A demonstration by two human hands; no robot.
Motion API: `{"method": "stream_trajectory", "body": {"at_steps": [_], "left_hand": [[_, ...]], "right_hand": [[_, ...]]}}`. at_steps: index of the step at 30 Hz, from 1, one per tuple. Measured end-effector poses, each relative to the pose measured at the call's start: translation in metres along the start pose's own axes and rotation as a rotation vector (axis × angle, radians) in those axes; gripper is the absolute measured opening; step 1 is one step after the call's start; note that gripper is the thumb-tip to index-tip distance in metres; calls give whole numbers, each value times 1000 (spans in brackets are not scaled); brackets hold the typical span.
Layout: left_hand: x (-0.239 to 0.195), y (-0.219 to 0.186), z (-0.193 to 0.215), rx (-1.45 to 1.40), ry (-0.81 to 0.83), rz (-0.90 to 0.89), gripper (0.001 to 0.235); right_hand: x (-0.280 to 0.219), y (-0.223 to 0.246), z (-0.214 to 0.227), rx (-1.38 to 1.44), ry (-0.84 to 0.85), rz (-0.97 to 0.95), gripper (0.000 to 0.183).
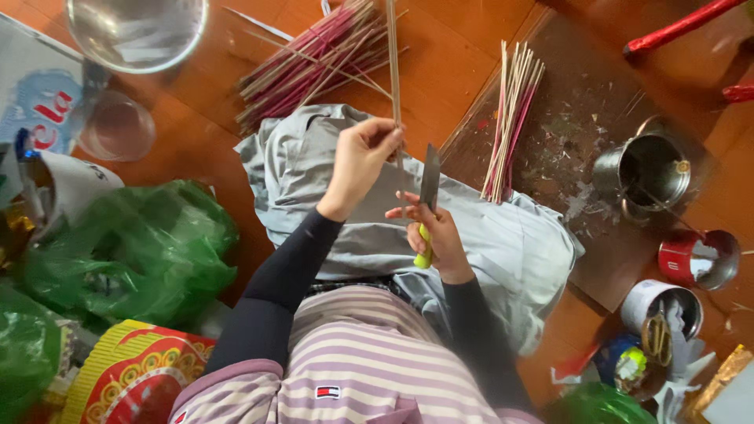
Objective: The person sits on the floor and uses a knife to sharpen the ends of thin wooden sticks. They pick up sticks from a pile, hold them against a cloth on their lap, and scrape the knife along the wood to create a point, then place the sharpened sticks into a separate pile.
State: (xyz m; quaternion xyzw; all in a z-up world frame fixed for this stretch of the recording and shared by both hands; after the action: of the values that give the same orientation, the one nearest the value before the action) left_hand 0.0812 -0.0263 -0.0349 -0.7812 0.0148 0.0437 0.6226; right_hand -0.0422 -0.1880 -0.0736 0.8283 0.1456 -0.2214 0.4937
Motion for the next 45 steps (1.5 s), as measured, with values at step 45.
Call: {"method": "stream_trajectory", "body": {"at_steps": [45], "left_hand": [[143,67,73,1051,-150,-796,1]], "right_hand": [[92,23,138,-666,-662,314,21]]}}
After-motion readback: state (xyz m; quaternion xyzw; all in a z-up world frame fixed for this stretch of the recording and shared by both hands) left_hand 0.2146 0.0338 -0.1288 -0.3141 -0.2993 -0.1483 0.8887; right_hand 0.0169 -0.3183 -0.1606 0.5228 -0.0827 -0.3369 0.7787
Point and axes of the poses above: each hand's wrist, its own x-axis towards the middle knuckle, its own z-axis out of the back of the hand, y = z × x, the point moved 2 cm from there along x, towards the middle knuckle, and after that the axes turned 13 degrees about -y, right-handed, at the moved point
